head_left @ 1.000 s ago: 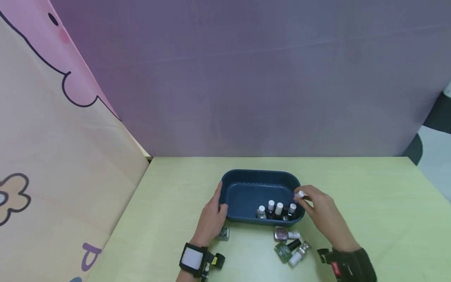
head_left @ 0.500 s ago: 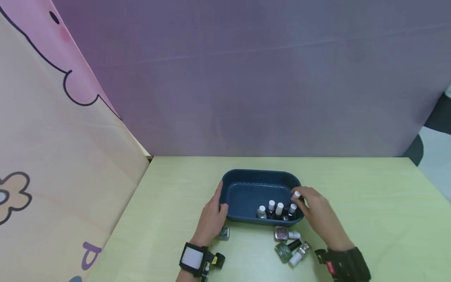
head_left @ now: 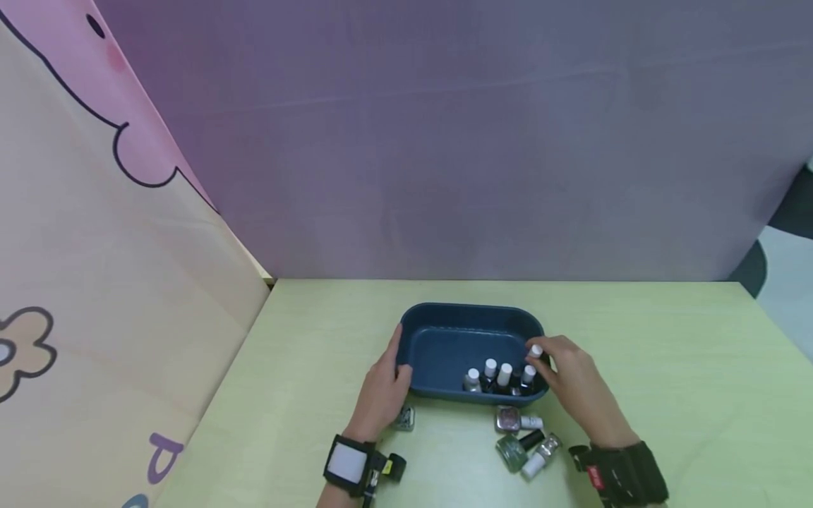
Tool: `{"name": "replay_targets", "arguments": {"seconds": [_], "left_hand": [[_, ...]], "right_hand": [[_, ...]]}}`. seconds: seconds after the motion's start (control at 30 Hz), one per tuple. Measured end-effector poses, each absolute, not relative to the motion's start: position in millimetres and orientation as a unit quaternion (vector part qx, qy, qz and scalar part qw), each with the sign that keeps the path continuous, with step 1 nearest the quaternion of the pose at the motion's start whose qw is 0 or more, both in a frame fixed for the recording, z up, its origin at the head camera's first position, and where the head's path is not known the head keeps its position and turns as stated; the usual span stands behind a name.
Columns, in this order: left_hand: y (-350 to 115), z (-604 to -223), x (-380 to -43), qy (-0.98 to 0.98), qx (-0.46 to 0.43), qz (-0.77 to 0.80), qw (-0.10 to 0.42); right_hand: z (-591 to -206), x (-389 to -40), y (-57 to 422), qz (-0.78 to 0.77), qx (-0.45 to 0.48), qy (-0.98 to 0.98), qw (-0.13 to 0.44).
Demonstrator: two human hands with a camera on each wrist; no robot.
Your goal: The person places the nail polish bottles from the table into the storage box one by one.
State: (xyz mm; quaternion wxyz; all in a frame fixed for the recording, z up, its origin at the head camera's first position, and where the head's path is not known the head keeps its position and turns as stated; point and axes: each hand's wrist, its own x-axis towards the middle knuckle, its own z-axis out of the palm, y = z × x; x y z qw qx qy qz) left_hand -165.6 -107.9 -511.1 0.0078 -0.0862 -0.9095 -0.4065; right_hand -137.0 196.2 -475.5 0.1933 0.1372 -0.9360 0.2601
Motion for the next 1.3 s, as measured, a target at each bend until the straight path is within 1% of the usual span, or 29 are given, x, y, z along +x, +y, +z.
{"name": "replay_targets", "arguments": {"seconds": [0.2,0.43,0.77,1.03,1.3], "left_hand": [[-108.3,-511.6,-164.9,-0.91,-0.086,-0.407,0.008],[-109.3,-511.2,-165.1,-0.909,-0.085,-0.408,0.007],[-110.2,-511.2,-164.8,-0.908,-0.082,-0.411,0.002],[-109.2,-511.0,-165.1,-0.907,-0.086,-0.412,0.002],[-108.7,-510.2,-166.0,-0.907,-0.088,-0.412,0.002]], "right_hand": [[-474.8,-137.2,195.5,0.263,0.137,-0.935,0.196],[-476.1,-137.5,195.3,0.261,0.135,-0.939,0.181],[-479.0,-139.7,192.8,0.246,0.167,-0.926,0.233],[-474.5,-135.8,193.7,0.24,0.171,-0.928,0.23],[-472.3,-135.1,193.8,0.221,0.195,-0.927,0.231]]}}
